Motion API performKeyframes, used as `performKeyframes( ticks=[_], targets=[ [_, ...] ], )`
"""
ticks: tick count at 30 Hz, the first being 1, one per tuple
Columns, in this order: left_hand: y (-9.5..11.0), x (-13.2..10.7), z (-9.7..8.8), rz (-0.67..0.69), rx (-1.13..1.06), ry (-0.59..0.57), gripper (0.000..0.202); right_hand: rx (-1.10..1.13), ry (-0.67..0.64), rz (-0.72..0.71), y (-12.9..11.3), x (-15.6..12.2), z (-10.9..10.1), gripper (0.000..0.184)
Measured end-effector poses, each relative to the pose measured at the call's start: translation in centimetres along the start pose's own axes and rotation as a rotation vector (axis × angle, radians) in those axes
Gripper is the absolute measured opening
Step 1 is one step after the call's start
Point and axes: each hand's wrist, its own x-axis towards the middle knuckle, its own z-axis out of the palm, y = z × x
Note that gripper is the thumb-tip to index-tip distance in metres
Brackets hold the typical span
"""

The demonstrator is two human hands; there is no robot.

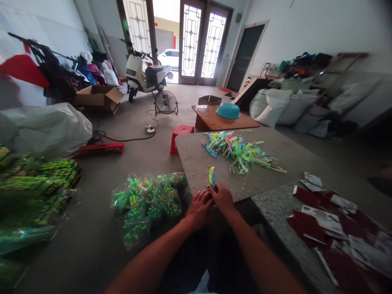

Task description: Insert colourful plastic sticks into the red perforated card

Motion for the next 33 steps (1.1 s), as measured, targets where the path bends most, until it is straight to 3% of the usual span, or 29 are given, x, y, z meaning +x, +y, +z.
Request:
performKeyframes(
  ticks=[11,14,17,18,20,22,25,28,31,33],
  targets=[
    [-0.1,0.0,-0.3,0.032,0.055,0.02,0.066,-0.204,-0.151,0.038,-0.8,0.4,-0.9,0.021],
    [0.0,0.0,-0.3,0.031,0.048,0.038,0.063,-0.151,-0.375,-0.064,0.6,2.3,-2.6,0.021],
    [-0.2,-0.1,0.1,0.021,0.049,0.061,0.066,-0.142,-0.651,-0.11,2.2,6.9,-4.3,0.02],
    [-0.3,-0.1,0.2,0.018,0.05,0.066,0.066,-0.174,-0.623,-0.087,2.5,8.9,-4.5,0.021],
    [-0.5,-0.2,0.5,0.017,0.049,0.073,0.064,-0.217,-0.412,0.011,2.8,13.2,-4.3,0.026],
    [-0.7,-0.3,0.7,0.027,0.049,0.076,0.064,-0.227,-0.239,0.117,2.8,17.2,-3.3,0.029],
    [-1.1,-0.4,0.9,0.059,0.067,0.089,0.066,-0.254,-0.082,0.167,2.6,21.1,-1.0,0.04],
    [-1.6,-0.4,1.1,0.08,0.098,0.107,0.068,-0.319,-0.008,0.172,2.9,22.3,1.1,0.05],
    [-2.2,-0.4,1.3,0.111,0.12,0.122,0.07,-0.342,-0.076,0.179,3.4,22.2,1.8,0.036],
    [-2.4,-0.5,1.5,0.127,0.125,0.128,0.07,-0.332,-0.019,0.149,3.7,22.4,1.2,0.031]
  ],
)
